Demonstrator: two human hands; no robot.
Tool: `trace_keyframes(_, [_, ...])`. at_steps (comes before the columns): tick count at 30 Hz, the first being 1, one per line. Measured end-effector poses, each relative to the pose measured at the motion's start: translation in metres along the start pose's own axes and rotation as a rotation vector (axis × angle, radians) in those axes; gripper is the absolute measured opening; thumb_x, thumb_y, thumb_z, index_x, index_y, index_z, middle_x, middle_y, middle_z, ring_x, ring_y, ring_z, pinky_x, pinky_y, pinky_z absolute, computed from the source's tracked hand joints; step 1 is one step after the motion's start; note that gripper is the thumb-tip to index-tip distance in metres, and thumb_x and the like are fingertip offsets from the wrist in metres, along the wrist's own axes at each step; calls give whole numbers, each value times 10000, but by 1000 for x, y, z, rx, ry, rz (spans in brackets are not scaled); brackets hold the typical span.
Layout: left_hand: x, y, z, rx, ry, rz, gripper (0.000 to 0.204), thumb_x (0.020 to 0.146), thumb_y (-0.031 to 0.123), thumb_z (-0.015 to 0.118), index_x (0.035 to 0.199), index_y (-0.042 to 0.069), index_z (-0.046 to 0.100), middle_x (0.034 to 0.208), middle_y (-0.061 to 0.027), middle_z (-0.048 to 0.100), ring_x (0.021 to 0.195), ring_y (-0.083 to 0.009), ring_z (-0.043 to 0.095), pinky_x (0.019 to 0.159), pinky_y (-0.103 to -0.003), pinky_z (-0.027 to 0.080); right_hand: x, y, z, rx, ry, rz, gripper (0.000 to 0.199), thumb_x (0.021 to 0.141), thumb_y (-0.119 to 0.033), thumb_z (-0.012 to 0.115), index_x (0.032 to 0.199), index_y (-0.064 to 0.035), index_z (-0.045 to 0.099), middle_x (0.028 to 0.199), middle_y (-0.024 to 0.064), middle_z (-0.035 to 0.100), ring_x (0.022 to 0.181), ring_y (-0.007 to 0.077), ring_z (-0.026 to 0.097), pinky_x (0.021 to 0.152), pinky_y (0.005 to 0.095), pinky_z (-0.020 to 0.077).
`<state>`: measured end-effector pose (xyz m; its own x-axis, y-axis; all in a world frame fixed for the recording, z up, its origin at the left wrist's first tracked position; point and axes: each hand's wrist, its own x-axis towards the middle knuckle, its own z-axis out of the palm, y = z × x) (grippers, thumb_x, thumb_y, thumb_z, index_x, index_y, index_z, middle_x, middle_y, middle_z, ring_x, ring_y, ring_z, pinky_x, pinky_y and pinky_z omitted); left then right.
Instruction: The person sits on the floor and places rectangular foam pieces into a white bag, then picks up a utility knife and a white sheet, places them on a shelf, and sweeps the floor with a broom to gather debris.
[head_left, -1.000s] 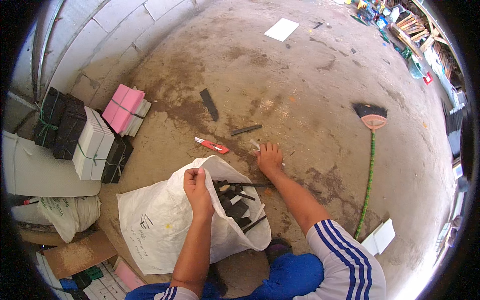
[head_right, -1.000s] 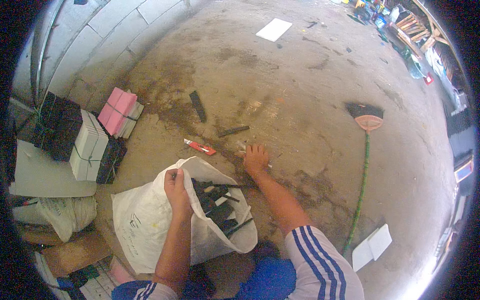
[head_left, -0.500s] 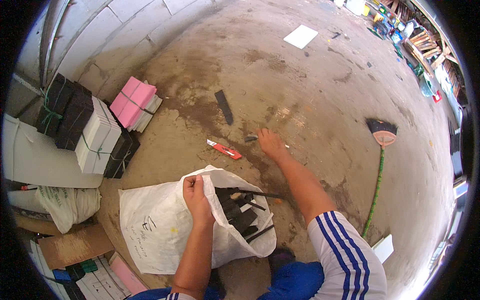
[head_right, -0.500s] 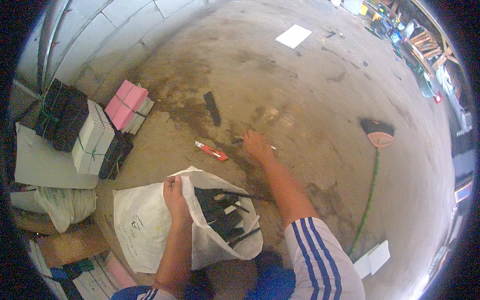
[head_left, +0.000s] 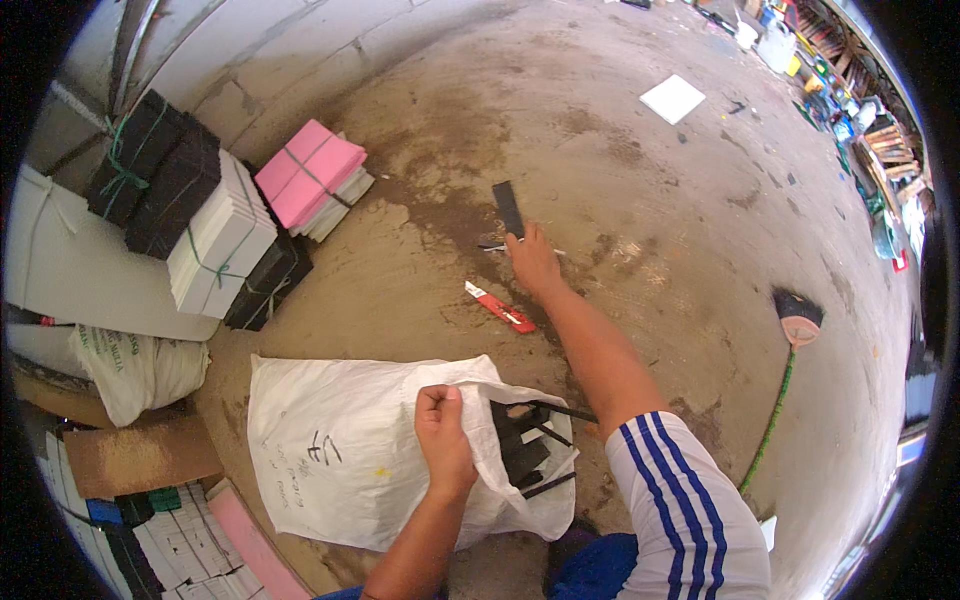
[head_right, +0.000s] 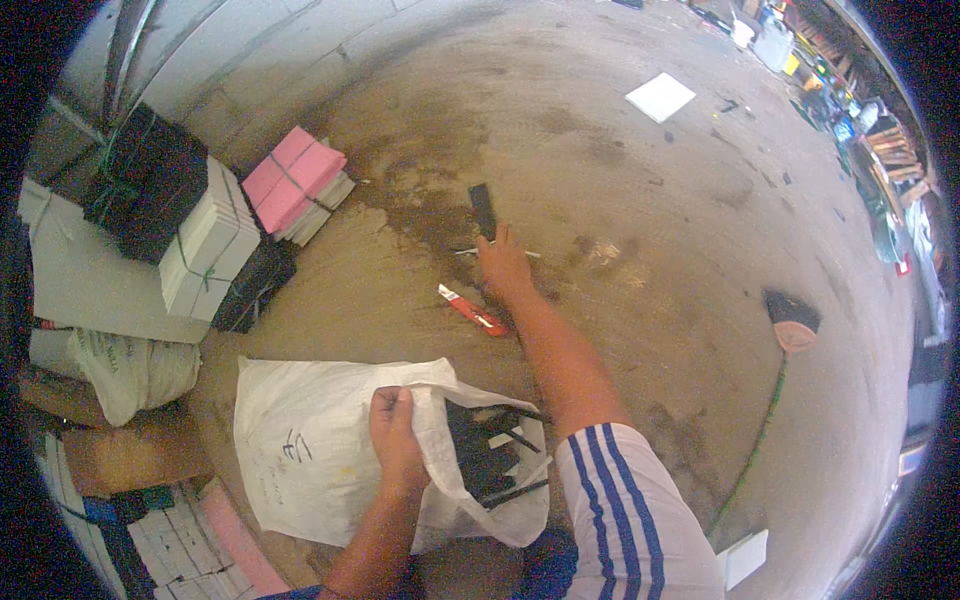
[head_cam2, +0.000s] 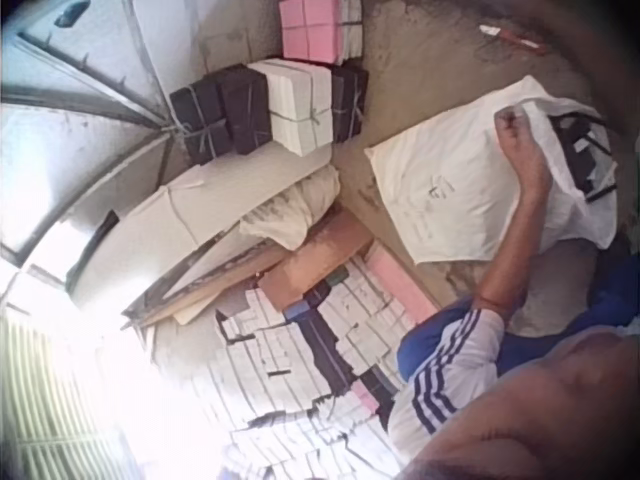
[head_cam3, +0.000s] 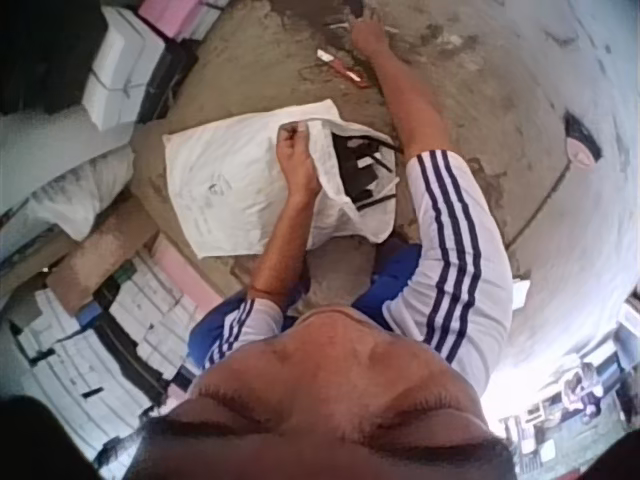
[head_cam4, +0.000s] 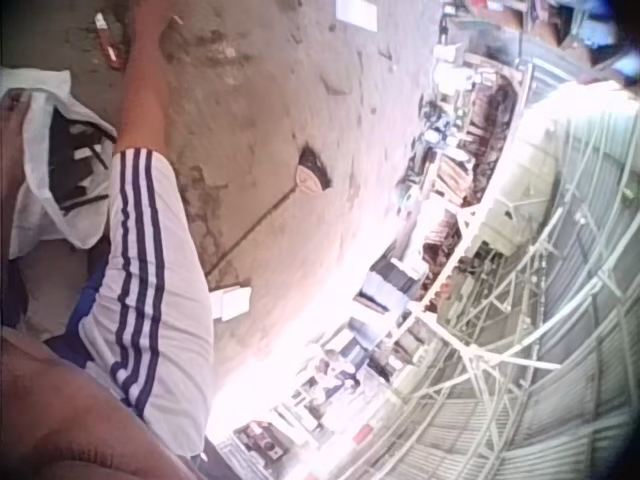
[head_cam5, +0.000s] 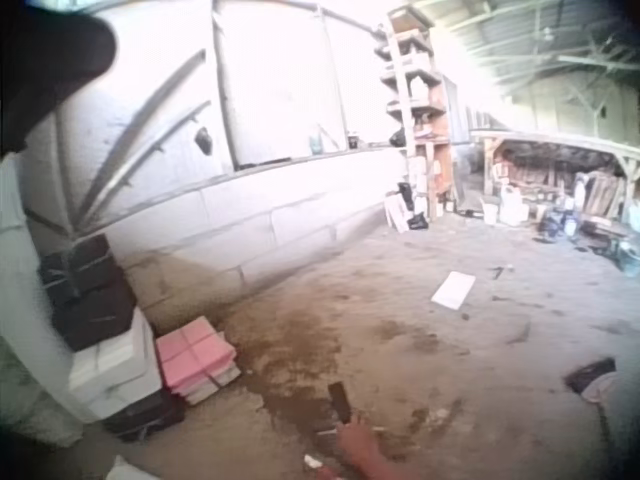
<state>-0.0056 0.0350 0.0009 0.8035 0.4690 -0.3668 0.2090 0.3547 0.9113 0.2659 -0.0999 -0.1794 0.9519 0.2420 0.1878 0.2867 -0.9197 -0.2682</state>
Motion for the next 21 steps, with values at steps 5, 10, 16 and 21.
trace_keyframes(5, [-1,-9,-9,-45,-21,-49,70,1010,119,599,983,66,562,888,27,554,812,-45,469,739,-219,399,7,-5,20,42,-176,100,264,960,-170,564,1209,-101,614,1234,241,525,1159,417,551,958,530,493])
trace_keyframes(10, [-9,0,-4,31,-25,9,123,999,149,637,994,55,558,835,37,547,757,-38,462,698,-213,400,-20,7,-3,98,-220,37,241,928,-138,623,1155,-59,638,1186,229,529,1136,422,554,930,514,496])
trace_keyframes(16, [-5,17,4,446,-193,74,267,968,229,705,1065,-4,617,747,18,617,626,-38,495,551,-226,382,-119,59,-55,439,-212,56,236,922,-171,614,1091,-7,607,1134,252,545,1069,423,576,881,501,491])
trace_keyframes(21, [6,19,18,347,-245,69,314,990,265,671,1094,-21,593,692,10,565,577,-51,434,499,-257,334,-244,58,-166,286,-451,-346,238,927,-221,594,1034,-9,593,1134,244,553,1008,411,581,861,495,499])
